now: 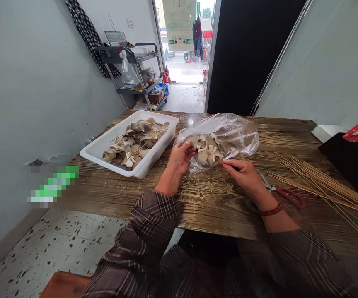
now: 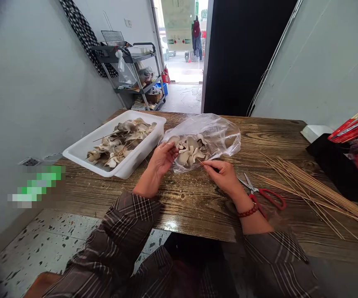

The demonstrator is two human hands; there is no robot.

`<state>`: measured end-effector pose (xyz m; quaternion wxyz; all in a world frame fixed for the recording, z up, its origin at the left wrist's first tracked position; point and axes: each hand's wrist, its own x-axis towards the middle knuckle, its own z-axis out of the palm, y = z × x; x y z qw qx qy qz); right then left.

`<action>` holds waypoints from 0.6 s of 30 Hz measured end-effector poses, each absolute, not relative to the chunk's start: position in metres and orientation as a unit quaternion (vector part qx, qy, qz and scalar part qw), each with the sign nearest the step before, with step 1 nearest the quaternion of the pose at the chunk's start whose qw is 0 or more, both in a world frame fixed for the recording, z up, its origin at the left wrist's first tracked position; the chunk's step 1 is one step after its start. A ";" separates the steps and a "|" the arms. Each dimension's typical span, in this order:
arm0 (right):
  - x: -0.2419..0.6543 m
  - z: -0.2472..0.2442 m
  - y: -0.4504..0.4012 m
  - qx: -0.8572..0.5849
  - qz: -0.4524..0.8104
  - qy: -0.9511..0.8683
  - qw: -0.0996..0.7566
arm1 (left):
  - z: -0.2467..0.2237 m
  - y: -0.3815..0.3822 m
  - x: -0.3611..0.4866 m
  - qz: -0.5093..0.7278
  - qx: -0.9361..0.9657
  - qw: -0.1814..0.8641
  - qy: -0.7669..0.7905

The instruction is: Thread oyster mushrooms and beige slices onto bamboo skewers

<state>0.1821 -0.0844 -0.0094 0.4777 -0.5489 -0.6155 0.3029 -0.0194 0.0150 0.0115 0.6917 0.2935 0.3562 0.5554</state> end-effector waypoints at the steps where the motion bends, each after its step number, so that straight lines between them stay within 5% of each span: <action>1: 0.182 -0.010 -0.084 -0.552 0.302 -0.609 0.482 | 0.011 0.015 -0.019 0.559 0.297 0.687 0.358; 18: 0.182 -0.010 -0.085 -0.543 0.297 -0.648 0.444 | 0.014 0.012 -0.021 0.563 0.265 0.691 0.367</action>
